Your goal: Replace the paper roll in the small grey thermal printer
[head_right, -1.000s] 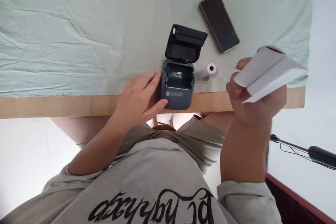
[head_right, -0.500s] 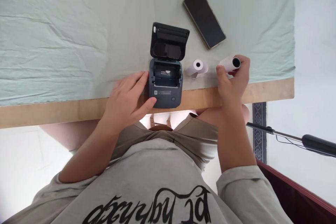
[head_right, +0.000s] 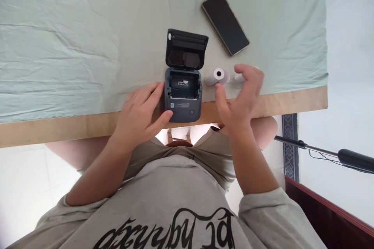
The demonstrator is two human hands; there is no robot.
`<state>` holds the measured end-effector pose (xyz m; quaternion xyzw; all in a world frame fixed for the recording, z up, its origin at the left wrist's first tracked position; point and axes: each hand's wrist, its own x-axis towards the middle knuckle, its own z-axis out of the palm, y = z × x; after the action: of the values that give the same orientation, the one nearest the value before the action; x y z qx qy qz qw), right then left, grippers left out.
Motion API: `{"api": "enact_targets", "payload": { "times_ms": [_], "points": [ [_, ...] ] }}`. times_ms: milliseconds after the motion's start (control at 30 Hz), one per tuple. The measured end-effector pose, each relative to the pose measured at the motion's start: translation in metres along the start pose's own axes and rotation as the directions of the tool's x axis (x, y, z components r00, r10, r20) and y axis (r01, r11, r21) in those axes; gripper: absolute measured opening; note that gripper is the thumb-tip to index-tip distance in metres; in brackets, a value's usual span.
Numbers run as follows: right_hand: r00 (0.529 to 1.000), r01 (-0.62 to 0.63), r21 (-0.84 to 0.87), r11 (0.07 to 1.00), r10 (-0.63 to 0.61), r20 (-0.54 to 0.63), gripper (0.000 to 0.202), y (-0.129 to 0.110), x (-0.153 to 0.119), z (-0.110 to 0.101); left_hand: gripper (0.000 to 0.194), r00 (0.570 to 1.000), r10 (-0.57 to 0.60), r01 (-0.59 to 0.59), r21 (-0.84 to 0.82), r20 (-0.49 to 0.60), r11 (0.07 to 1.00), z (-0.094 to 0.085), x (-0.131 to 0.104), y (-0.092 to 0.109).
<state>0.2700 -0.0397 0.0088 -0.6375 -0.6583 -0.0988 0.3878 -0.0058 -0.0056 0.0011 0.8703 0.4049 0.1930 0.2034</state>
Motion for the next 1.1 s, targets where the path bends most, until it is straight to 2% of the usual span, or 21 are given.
{"api": "enact_targets", "payload": {
  "times_ms": [100, 167, 300, 400, 500, 633, 700, 800, 933, 1100],
  "points": [
    [0.988, -0.136, 0.013, 0.991, 0.135, 0.078, 0.054, 0.002, 0.001, 0.022, 0.073, 1.0, -0.009, 0.009, 0.001, -0.007, 1.0, 0.0, 0.0, 0.0],
    [0.967, -0.235, 0.017, 0.972, 0.232, 0.104, 0.049, 0.007, -0.001, 0.032, 0.074, 1.0, -0.007, 0.007, -0.006, -0.006, 1.0, 0.0, 0.0, 0.0],
    [0.924, -0.367, 0.066, 0.928, 0.355, 0.145, 0.034, 0.013, -0.006, 0.034, 0.075, 1.0, -0.002, 0.002, -0.02, 0.004, 1.0, 0.0, -0.001, 0.0],
    [0.915, -0.398, 0.106, 0.911, 0.385, 0.121, 0.032, 0.009, -0.005, 0.028, 0.073, 1.0, -0.014, 0.014, -0.025, 0.011, 1.0, -0.001, -0.001, 0.001],
    [0.938, -0.346, 0.215, 0.913, 0.343, 0.05, 0.033, -0.002, -0.003, 0.024, 0.072, 0.999, -0.024, 0.025, -0.027, 0.034, 0.999, -0.002, 0.0, 0.002],
    [0.989, -0.12, 0.394, 0.911, 0.144, -0.03, 0.046, -0.023, 0.001, 0.021, 0.072, 0.998, -0.032, 0.034, -0.035, 0.059, 0.999, -0.003, 0.0, 0.001],
    [1.0, -0.017, 0.411, 0.911, 0.013, 0.011, 0.047, -0.034, 0.005, 0.022, 0.073, 0.997, -0.041, 0.043, -0.042, 0.058, 0.998, -0.003, 0.0, 0.001],
    [0.985, 0.049, 0.342, 0.938, -0.103, 0.141, 0.043, -0.043, 0.013, 0.025, 0.072, 0.997, -0.055, 0.057, -0.049, 0.055, 0.997, -0.001, 0.0, 0.001],
    [0.967, 0.068, 0.237, 0.969, -0.122, 0.225, 0.031, -0.043, 0.023, 0.032, 0.07, 0.996, -0.061, 0.064, -0.049, 0.058, 0.997, -0.001, 0.0, 0.002],
    [0.965, -0.014, 0.305, 0.952, -0.067, 0.253, 0.02, -0.04, 0.024, 0.035, 0.071, 0.996, -0.06, 0.063, -0.048, 0.068, 0.997, -0.003, 0.001, 0.002]
  ]
}}
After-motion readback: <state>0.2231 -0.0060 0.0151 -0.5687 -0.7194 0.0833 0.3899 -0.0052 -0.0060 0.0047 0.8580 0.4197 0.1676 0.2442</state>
